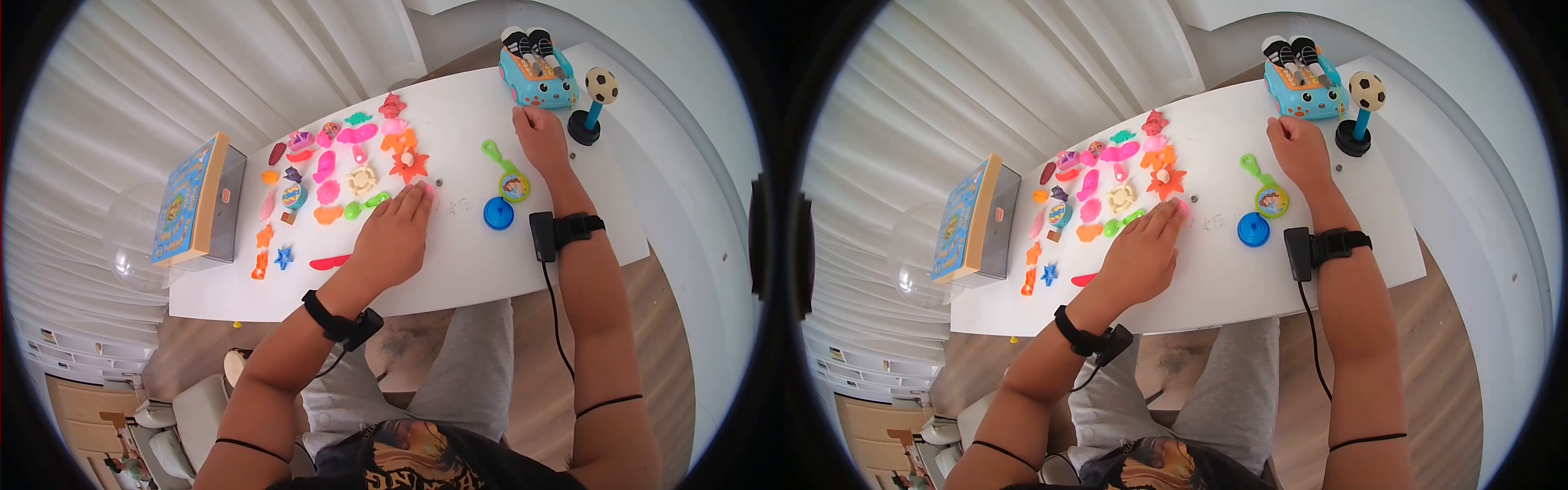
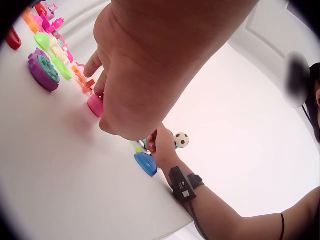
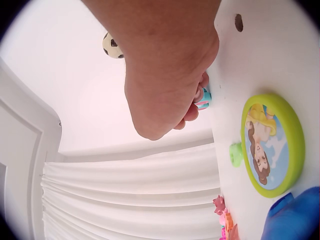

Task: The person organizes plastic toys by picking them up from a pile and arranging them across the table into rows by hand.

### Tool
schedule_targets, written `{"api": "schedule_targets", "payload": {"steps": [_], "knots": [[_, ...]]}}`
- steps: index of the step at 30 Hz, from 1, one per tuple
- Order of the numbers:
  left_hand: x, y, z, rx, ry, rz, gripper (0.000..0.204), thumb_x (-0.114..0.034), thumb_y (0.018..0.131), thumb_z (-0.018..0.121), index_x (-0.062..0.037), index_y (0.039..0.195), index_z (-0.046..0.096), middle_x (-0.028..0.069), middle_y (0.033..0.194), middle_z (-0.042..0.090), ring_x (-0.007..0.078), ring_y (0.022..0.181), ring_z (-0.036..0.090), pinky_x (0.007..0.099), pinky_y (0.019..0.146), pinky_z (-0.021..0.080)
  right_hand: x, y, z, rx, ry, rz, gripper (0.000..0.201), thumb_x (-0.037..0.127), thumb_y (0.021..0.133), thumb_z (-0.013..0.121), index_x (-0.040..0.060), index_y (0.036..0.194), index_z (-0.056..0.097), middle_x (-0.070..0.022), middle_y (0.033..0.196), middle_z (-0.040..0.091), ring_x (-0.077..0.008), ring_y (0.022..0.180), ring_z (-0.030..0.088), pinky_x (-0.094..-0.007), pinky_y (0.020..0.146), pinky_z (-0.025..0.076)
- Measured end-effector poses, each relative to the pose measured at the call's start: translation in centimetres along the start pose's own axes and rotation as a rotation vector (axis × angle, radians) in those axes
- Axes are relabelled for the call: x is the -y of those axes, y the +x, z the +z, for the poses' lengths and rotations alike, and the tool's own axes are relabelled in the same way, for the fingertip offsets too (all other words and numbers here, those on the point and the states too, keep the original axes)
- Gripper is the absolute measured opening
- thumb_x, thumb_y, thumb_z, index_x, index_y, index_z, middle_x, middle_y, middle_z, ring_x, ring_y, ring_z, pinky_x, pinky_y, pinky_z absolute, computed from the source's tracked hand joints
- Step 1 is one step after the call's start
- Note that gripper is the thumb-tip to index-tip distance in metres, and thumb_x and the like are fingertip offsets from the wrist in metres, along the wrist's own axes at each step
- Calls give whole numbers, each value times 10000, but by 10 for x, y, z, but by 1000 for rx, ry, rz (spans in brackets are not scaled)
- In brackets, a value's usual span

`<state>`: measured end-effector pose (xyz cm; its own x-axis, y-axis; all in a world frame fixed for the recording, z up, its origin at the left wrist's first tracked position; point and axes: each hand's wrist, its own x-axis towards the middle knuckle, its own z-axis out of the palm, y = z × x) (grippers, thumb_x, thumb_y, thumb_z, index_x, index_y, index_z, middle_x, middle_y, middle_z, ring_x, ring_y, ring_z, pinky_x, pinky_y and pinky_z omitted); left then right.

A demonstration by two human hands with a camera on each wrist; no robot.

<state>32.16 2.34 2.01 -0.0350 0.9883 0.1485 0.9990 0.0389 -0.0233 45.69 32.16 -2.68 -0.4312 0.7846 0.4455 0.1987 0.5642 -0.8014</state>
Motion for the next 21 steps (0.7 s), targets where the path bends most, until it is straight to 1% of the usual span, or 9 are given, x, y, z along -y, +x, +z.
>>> {"api": "schedule_targets", "payload": {"steps": [5,8,10,14,17,18,20,21], "knots": [[-6,0,5,-22,37,-34,623,-90,881,638,68,1458,465,236,1531,466,372,1394,506,470,1136,443,4,0,-1,18,7,18,381,264,1003,626,-44,788,560,-171,645,541,-241,566,485,-406,573,399],[-14,-3,10,-45,-22,-60,640,-105,887,633,67,1475,449,237,1547,450,380,1424,474,479,1164,414,4,-1,-1,14,5,14,382,268,1000,627,-44,789,563,-174,654,547,-249,574,487,-407,583,406],[-19,-5,11,-62,-37,-79,656,-111,892,631,66,1492,432,239,1565,431,394,1453,436,500,1190,378,6,-1,0,34,-2,17,385,275,999,628,-43,790,565,-179,667,553,-262,586,486,-408,597,416],[-33,-7,12,-100,-62,-92,660,-123,896,637,63,1495,432,237,1579,419,402,1462,420,519,1200,358,10,-2,-1,80,7,41,386,281,998,629,-40,792,570,-184,678,559,-272,596,493,-408,608,424],[-48,-5,11,-65,-153,-14,640,-149,909,651,44,1489,461,230,1591,410,399,1481,400,525,1205,346,10,-2,-1,87,0,42,390,286,998,631,-43,795,574,-189,679,564,-280,594,499,-413,607,425],[-54,-4,9,-65,-153,-14,640,-149,909,651,44,1489,461,230,1591,410,399,1481,400,525,1205,346,8,-2,0,85,-2,39,393,288,998,632,-44,796,576,-191,681,567,-285,592,501,-415,607,426],[-65,-1,5,-84,-269,122,635,-150,921,647,36,1498,460,229,1609,393,400,1490,390,519,1202,347,7,-1,0,84,-3,35,395,290,998,633,-46,798,578,-194,683,571,-290,591,502,-418,607,427],[-69,1,8,-84,-250,164,639,-199,948,637,32,1513,447,225,1625,377,399,1491,390,513,1200,347,7,-1,0,83,-3,36,396,290,998,632,-47,797,578,-195,683,572,-295,591,504,-419,607,428]]}}
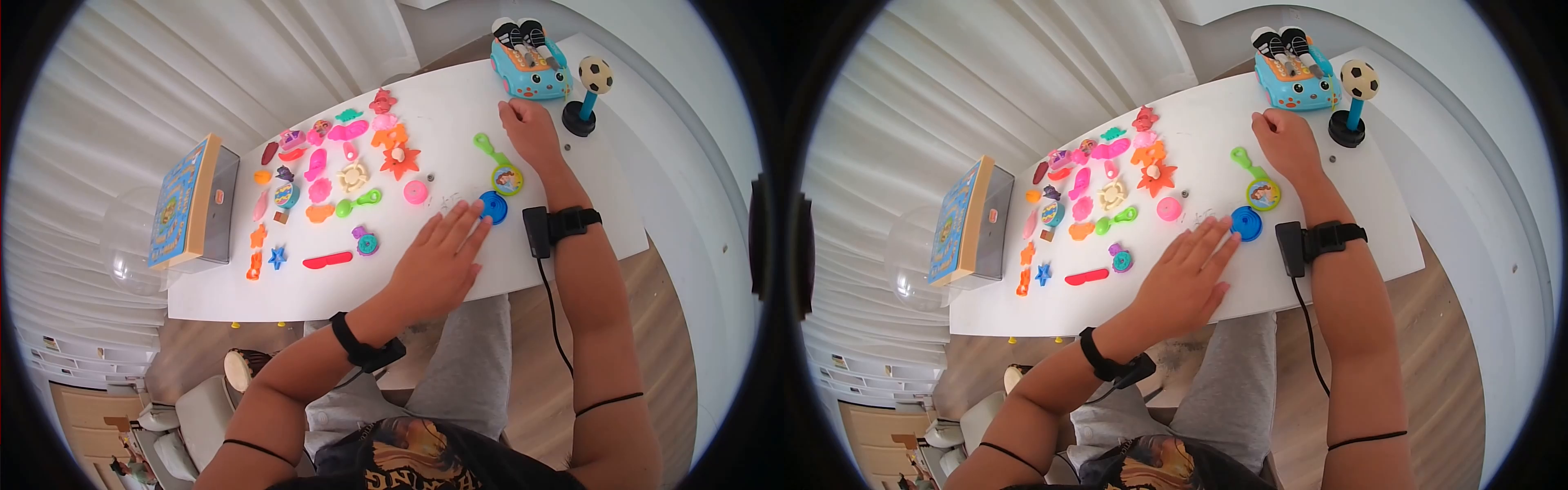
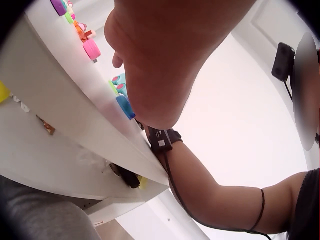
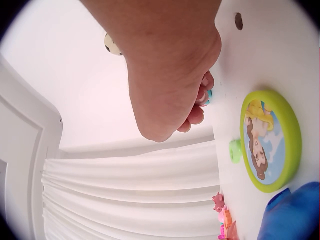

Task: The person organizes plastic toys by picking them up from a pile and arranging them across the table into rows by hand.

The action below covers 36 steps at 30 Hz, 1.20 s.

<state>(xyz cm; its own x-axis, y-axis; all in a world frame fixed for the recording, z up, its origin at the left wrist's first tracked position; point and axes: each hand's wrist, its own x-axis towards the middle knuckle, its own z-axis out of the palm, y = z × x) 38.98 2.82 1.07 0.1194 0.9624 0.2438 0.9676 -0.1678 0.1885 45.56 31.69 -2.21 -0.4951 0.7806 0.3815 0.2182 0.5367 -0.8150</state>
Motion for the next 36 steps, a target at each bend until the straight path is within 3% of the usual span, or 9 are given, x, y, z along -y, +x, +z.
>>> {"api": "schedule_targets", "payload": {"steps": [6,16,27,35,36], "knots": [[-1,6,11,68,28,-35,669,-313,979,621,27,1526,437,217,1631,374,387,1500,382,504,1205,340,-3,1,0,-1,0,2,394,286,1001,626,-49,799,580,-197,682,569,-300,592,512,-422,605,425],[-1,23,18,-4,61,14,670,-298,968,648,14,1525,446,194,1613,397,357,1487,401,490,1201,348,-3,1,-1,6,1,26,391,280,1002,620,-46,793,572,-181,655,548,-264,575,489,-413,591,414],[10,-32,-12,86,64,-150,699,-265,930,678,40,1512,442,204,1624,378,379,1489,400,508,1187,375,-5,-1,-1,-20,2,3,401,286,1004,621,-42,788,540,-167,638,505,-245,569,445,-411,580,392],[15,-41,-6,19,38,-166,693,-287,944,660,58,1503,438,230,1621,370,408,1489,386,526,1188,365,-12,2,0,-6,-6,28,400,288,1011,618,-39,795,538,-150,632,505,-221,575,440,-404,580,392],[14,-42,-5,26,59,-186,696,-298,949,656,60,1504,435,232,1620,371,407,1490,385,531,1189,361,-12,2,-2,16,-30,34,394,284,1021,611,-15,774,544,-87,634,535,-164,584,476,-360,584,402]]}}
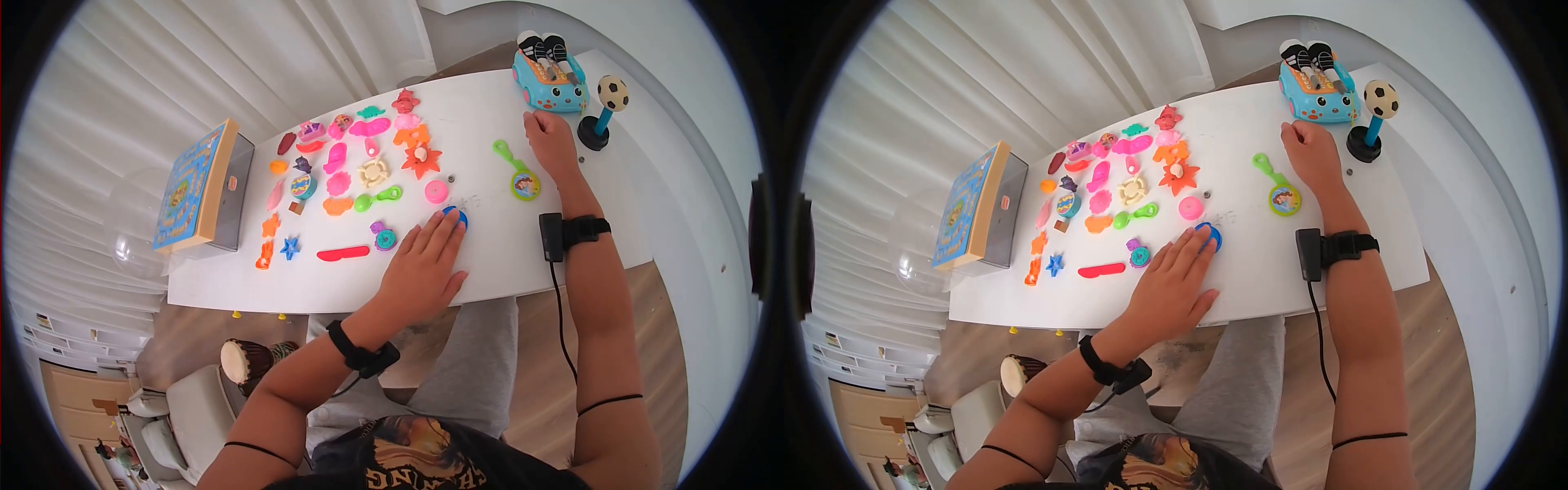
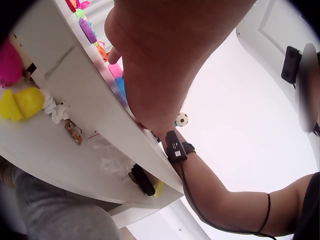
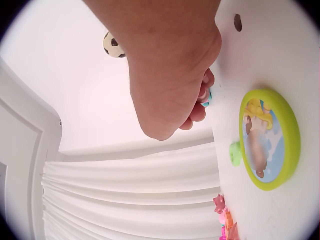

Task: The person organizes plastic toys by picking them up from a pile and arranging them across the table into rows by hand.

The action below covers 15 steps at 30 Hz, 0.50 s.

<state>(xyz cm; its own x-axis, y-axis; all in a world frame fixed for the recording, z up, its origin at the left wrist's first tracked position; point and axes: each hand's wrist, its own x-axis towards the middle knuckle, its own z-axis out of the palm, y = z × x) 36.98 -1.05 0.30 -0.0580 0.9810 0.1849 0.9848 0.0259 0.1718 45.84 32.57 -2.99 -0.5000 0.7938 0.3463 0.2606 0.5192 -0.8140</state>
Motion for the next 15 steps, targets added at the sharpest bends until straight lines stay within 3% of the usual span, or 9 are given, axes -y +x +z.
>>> {"api": "schedule_targets", "payload": {"steps": [1,5,7,15], "knots": [[0,-1,0,0,-2,-1,696,-298,949,656,60,1504,435,232,1620,371,407,1490,385,531,1189,361,0,0,-1,21,-24,7,391,280,1030,604,9,752,550,-24,637,566,-106,593,513,-317,589,412],[1,-5,4,-29,-14,-17,698,-305,955,645,57,1510,428,241,1631,351,421,1492,376,550,1198,340,5,-2,1,10,-13,-3,396,283,1032,603,9,751,553,-21,631,559,-99,589,507,-315,583,406],[1,-7,8,-43,-31,-19,697,-302,954,644,55,1512,427,246,1635,343,431,1495,369,555,1203,330,4,-2,1,-13,15,-18,412,293,1015,612,-39,786,528,-137,629,497,-199,577,442,-403,581,389],[9,-30,3,-158,-161,22,609,-140,894,652,29,1459,503,268,1623,355,483,1498,348,568,1215,308,-1,0,2,-6,29,-16,403,288,1015,613,-42,798,533,-130,629,500,-200,580,436,-393,581,385]]}}
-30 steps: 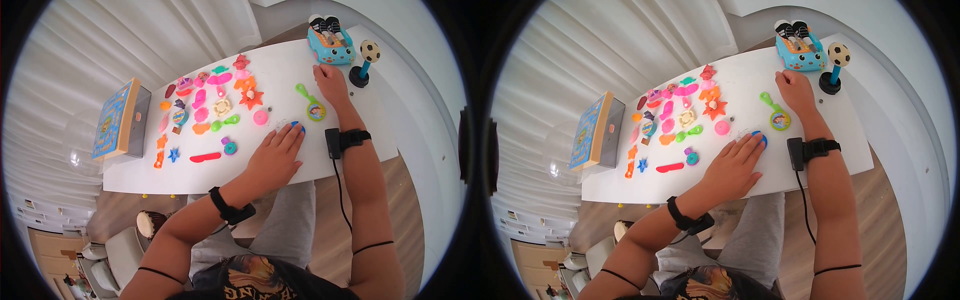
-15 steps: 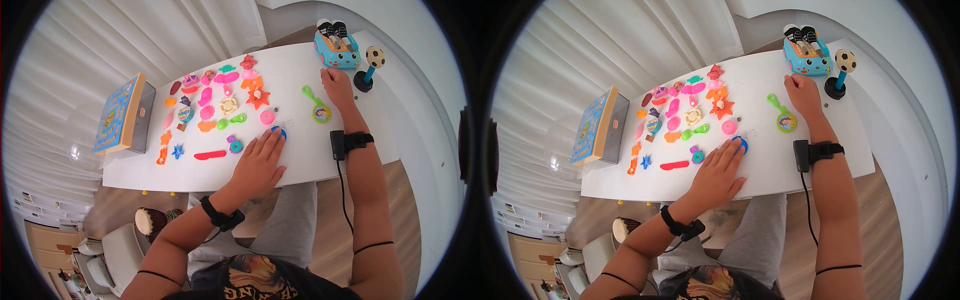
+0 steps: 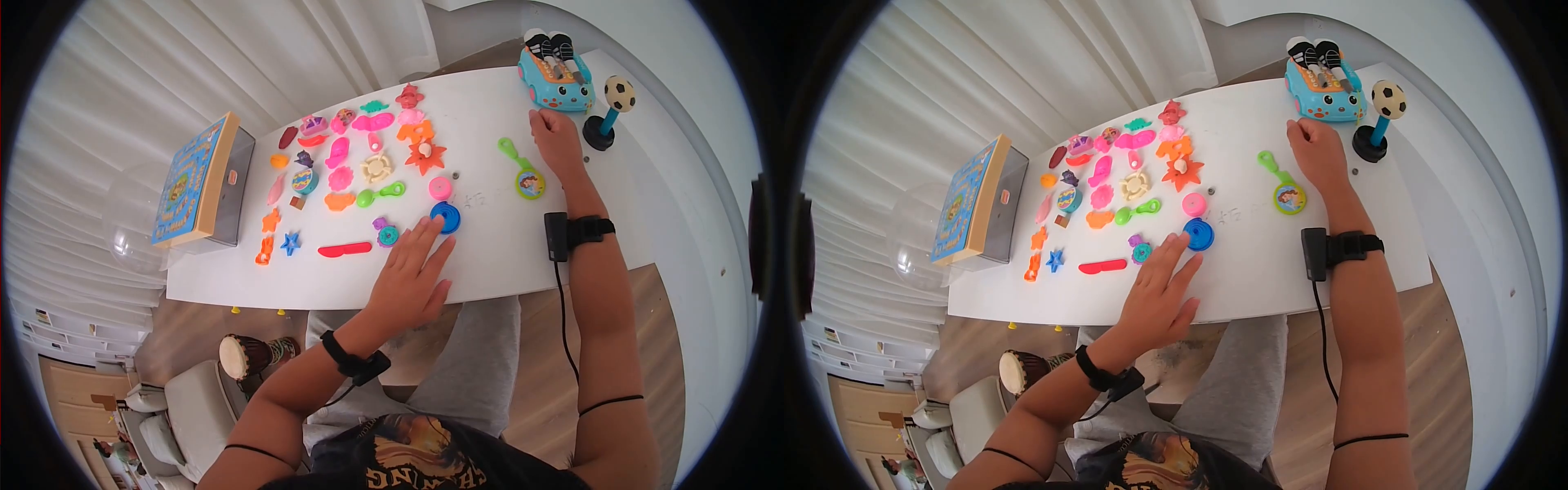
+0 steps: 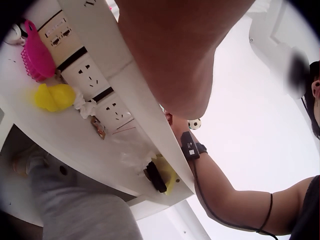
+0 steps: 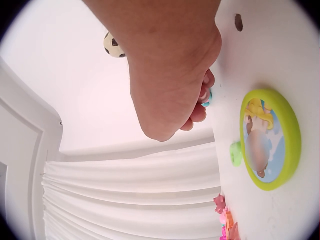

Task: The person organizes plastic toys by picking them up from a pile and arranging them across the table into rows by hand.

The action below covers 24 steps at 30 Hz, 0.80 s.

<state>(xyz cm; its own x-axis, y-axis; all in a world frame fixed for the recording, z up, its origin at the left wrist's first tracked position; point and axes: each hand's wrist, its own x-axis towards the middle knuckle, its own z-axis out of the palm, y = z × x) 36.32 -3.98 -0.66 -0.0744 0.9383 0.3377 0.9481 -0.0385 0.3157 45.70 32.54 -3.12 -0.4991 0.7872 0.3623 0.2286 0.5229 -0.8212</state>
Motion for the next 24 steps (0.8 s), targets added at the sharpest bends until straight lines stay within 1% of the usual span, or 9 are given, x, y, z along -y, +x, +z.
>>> {"api": "schedule_targets", "payload": {"steps": [4,6,9,12,14,17,20,22,24], "knots": [[17,-25,-20,-50,-18,-55,517,-90,888,628,28,1388,566,267,1584,409,479,1491,365,559,1210,321,0,0,0,5,-6,8,394,288,1014,616,-39,802,555,-129,636,534,-198,577,467,-385,583,393],[38,-41,-29,-160,49,-128,521,-75,875,628,8,1386,576,255,1538,462,449,1464,413,550,1182,358,0,0,0,2,-15,2,392,289,1014,616,-37,803,565,-126,638,546,-196,577,480,-382,585,398],[67,-59,-52,-191,153,-217,490,-44,881,613,16,1366,584,243,1502,495,452,1450,428,540,1178,364,0,0,-1,4,-35,-3,386,291,1014,617,-32,805,581,-121,640,564,-193,578,501,-375,588,407],[89,-74,-63,-181,171,-256,467,-39,891,599,24,1353,585,233,1488,510,455,1448,427,529,1185,359,0,0,-2,11,-50,-3,382,289,1014,616,-26,800,588,-109,640,571,-184,579,518,-370,588,413],[93,-82,-63,-178,170,-276,458,-51,887,608,18,1339,590,226,1495,506,454,1452,422,530,1189,356,-1,0,-1,15,-53,-9,381,287,1016,615,-22,795,589,-99,639,573,-176,580,526,-368,587,414],[87,-80,-62,-185,159,-306,454,-65,881,621,7,1329,596,226,1496,505,447,1455,423,523,1189,359,-6,1,-1,27,10,20,391,285,1031,609,7,757,582,-31,637,566,-109,580,512,-320,574,407],[84,-76,-64,-190,108,-334,421,-67,913,589,8,1328,603,229,1514,492,451,1471,408,526,1206,340,-10,2,-2,16,-23,38,392,289,1031,613,14,754,582,-20,635,566,-96,582,510,-304,570,405],[87,-78,-64,-189,97,-296,412,-86,910,612,-2,1314,612,227,1500,505,444,1462,422,514,1192,362,-14,2,-2,25,-34,24,391,294,1033,611,17,759,584,-11,635,561,-86,588,514,-294,568,403],[90,-80,-62,-173,92,-318,403,-97,909,622,-3,1301,618,223,1491,514,435,1455,435,505,1182,375,-15,3,-3,4,18,45,399,302,1037,608,20,756,583,0,635,555,-77,591,510,-283,566,399]]}}
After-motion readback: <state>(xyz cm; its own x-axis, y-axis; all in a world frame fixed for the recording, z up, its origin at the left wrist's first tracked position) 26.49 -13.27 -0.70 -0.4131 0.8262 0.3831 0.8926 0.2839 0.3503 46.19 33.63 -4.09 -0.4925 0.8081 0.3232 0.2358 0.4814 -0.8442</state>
